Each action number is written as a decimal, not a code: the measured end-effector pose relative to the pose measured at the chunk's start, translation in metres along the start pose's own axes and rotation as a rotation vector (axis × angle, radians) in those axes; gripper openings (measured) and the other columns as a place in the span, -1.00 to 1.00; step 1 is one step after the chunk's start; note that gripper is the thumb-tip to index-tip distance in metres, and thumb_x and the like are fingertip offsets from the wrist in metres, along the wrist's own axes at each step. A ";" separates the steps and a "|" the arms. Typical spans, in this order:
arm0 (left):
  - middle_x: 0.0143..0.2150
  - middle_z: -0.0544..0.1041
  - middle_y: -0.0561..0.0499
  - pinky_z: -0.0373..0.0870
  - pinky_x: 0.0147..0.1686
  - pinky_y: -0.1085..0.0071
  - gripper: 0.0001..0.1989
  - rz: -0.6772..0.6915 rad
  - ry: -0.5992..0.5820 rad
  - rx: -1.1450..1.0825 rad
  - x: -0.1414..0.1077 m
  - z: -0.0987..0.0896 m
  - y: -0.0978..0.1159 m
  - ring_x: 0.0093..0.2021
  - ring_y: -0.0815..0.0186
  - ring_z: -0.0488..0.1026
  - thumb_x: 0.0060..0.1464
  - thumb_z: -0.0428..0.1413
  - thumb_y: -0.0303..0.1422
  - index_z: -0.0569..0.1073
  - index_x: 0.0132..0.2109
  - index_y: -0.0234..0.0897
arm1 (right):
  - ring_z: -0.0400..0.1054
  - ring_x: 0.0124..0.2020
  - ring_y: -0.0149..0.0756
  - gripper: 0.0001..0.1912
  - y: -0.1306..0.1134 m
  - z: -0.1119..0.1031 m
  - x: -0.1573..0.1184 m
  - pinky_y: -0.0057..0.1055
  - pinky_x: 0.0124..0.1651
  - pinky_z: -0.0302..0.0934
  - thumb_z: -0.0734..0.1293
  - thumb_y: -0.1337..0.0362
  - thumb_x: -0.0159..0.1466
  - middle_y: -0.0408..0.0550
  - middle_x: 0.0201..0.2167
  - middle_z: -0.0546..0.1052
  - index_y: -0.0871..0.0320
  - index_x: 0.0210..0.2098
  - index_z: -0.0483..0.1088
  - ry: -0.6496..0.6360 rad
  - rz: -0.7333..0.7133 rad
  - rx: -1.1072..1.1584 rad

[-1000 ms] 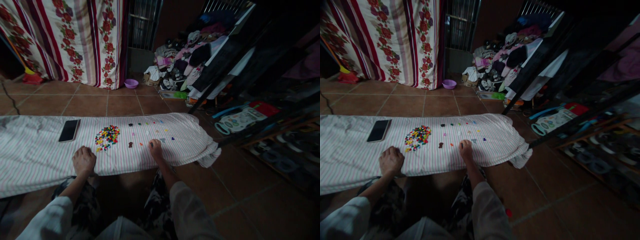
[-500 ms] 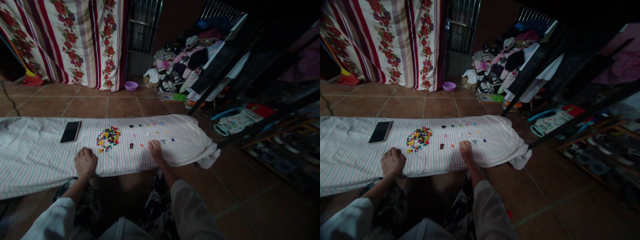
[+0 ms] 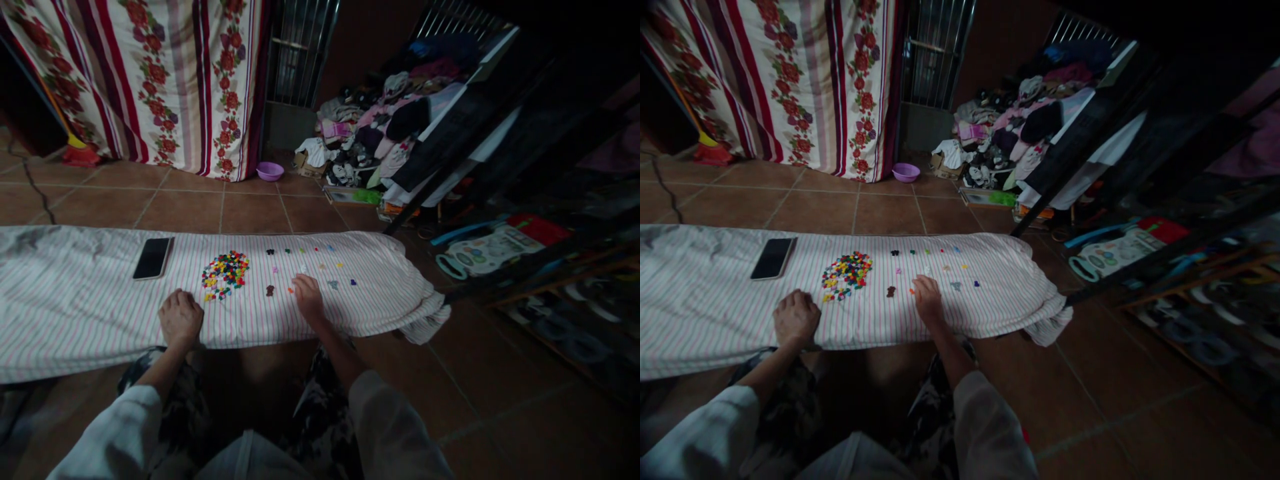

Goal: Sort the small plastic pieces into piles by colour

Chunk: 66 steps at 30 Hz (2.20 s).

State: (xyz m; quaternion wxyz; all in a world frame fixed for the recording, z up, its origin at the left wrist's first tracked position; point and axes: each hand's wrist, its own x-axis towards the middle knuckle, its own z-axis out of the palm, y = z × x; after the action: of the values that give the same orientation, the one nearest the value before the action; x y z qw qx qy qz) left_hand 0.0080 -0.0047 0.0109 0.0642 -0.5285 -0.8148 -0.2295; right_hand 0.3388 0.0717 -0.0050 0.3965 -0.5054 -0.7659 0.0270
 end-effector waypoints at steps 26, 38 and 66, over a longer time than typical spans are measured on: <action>0.03 0.44 -0.27 0.21 0.00 0.14 -0.75 -0.003 0.019 -0.012 0.001 0.000 0.002 0.05 0.05 0.33 0.13 -0.07 -0.44 0.41 -0.09 -0.37 | 0.28 -0.11 -0.20 -0.73 -0.104 0.092 0.064 -0.29 -0.01 0.15 0.21 0.40 0.32 -0.05 -0.22 0.56 0.06 -0.24 0.55 -0.417 -0.060 0.013; 0.04 0.44 -0.26 0.19 0.00 0.15 -0.75 0.017 0.025 0.000 0.001 0.002 0.001 0.06 0.05 0.33 0.13 -0.07 -0.42 0.40 -0.09 -0.36 | 0.24 -0.08 -0.15 -0.85 -0.130 0.113 0.082 -0.24 -0.02 0.15 0.29 0.21 0.30 0.02 -0.25 0.51 0.08 -0.28 0.50 -0.425 0.042 -0.160; -0.02 0.48 -0.25 0.23 -0.05 0.17 -0.74 0.016 -0.003 0.091 0.002 -0.005 0.004 0.01 0.04 0.37 0.15 -0.10 -0.37 0.40 -0.12 -0.39 | 0.30 -0.12 -0.26 -0.84 -0.134 0.071 0.079 -0.37 -0.01 0.13 0.23 0.33 0.31 -0.09 -0.21 0.54 0.08 -0.20 0.44 -0.351 0.145 -0.107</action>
State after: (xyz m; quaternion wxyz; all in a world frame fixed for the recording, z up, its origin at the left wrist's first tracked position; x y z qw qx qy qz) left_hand 0.0104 -0.0040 0.0177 0.0887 -0.5318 -0.8203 -0.1909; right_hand 0.1791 0.0947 0.0515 0.2263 -0.5672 -0.7853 0.1024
